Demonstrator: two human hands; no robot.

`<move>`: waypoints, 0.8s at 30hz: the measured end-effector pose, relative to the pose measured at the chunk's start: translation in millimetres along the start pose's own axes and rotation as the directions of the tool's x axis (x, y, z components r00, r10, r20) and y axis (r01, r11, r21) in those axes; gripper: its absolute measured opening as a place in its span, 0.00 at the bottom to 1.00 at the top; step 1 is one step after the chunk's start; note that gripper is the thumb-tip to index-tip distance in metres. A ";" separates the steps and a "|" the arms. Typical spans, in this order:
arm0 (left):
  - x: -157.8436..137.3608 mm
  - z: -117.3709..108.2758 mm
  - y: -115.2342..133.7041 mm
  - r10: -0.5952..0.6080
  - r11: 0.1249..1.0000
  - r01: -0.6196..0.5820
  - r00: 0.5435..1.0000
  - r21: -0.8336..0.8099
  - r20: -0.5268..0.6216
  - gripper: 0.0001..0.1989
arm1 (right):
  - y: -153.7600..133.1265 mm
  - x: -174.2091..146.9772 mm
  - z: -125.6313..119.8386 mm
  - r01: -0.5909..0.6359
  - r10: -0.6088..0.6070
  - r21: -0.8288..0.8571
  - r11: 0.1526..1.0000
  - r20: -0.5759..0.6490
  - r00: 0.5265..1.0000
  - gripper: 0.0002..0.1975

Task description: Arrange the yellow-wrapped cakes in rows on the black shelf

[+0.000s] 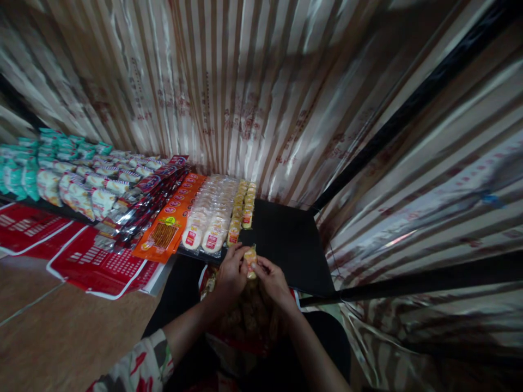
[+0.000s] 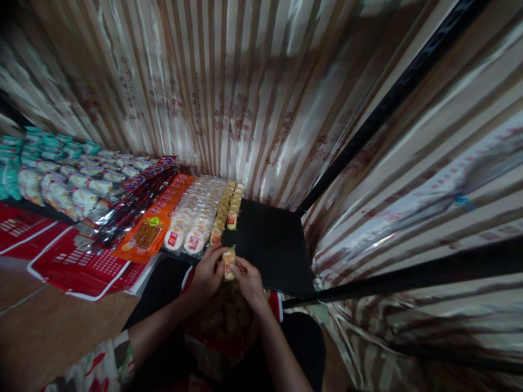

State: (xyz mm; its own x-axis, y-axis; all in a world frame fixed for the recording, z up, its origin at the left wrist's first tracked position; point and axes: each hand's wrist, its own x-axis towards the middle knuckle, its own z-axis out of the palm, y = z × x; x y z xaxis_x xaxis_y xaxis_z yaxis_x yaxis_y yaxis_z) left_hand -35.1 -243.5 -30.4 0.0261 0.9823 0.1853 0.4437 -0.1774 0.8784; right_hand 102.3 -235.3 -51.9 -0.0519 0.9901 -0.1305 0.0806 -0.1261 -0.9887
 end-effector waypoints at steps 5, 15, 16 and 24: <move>2.1 24.3 -3.3 0.011 0.999 -0.013 0.999 -0.038 -0.047 0.21 | 11.8 46.3 -3.2 0.058 -0.060 -0.017 0.998 -0.255 0.965 0.18; 42.0 59.3 -17.9 -0.252 0.935 0.246 0.968 -0.254 0.010 0.25 | 23.8 109.1 9.0 0.104 -0.213 -0.281 0.954 -0.394 0.894 0.19; 45.7 60.1 -19.1 -0.252 0.933 0.243 0.968 -0.265 0.002 0.24 | 24.2 111.9 10.8 0.106 -0.217 -0.284 0.953 -0.396 0.892 0.20; 56.1 62.5 -26.8 -0.289 0.921 0.283 0.957 -0.267 0.017 0.25 | 27.9 116.7 18.4 0.145 -0.245 -0.295 0.945 -0.340 0.908 0.26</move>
State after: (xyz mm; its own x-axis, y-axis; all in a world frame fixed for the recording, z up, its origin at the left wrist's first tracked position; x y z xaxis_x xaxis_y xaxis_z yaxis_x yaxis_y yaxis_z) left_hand 10.4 -179.9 -71.1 -0.0875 0.9926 -0.0838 0.1770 0.0983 0.9793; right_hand 80.2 -124.4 -96.1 0.2713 0.9509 0.1487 0.3619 0.0423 -0.9313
